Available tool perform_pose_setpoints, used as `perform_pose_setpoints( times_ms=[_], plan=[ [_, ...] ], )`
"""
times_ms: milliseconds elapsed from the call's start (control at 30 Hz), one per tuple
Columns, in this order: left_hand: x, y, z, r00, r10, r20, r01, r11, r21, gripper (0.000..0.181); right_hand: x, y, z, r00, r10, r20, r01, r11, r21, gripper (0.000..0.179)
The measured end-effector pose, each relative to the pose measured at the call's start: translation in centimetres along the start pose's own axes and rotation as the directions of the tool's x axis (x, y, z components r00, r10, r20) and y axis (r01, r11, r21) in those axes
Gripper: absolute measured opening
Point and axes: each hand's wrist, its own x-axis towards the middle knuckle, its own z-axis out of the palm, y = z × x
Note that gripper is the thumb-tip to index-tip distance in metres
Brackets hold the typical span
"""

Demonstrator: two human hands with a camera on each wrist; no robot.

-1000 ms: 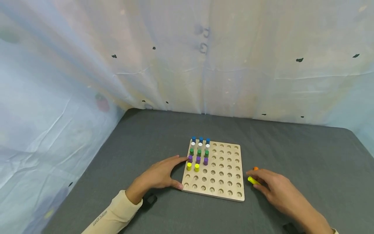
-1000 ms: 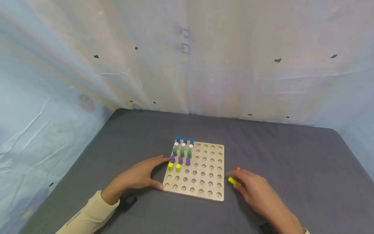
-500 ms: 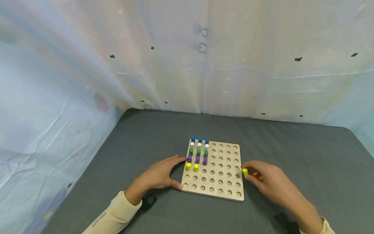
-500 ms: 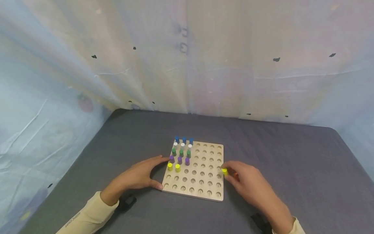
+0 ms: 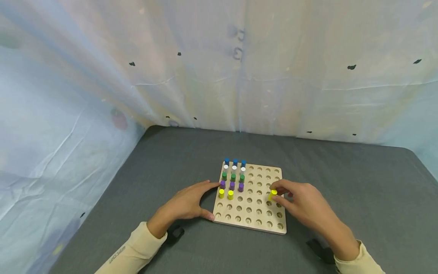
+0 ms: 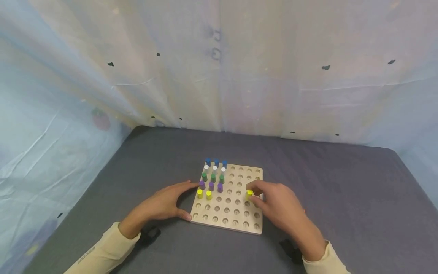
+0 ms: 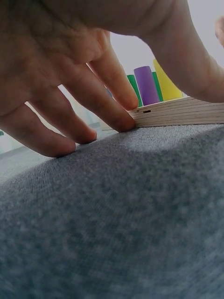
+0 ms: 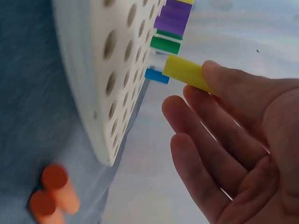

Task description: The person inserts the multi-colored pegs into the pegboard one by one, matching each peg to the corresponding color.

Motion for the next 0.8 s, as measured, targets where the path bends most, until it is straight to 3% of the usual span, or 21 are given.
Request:
perform_pose_setpoints(
  times_ms=[300,800],
  plan=[
    [0.0,0.0,0.0,1.0,0.011,-0.005,-0.011,1.0,0.001,0.098,1.7,-2.0,1.5,0.999,-0.01,0.043,0.008,0.999,0.051,0.024],
    [-0.1,-0.1,-0.1,1.0,0.027,-0.005,-0.027,1.0,0.001,0.096,4.0,-4.7,4.0,0.995,-0.029,0.098,0.025,0.999,0.046,0.02]
  ],
)
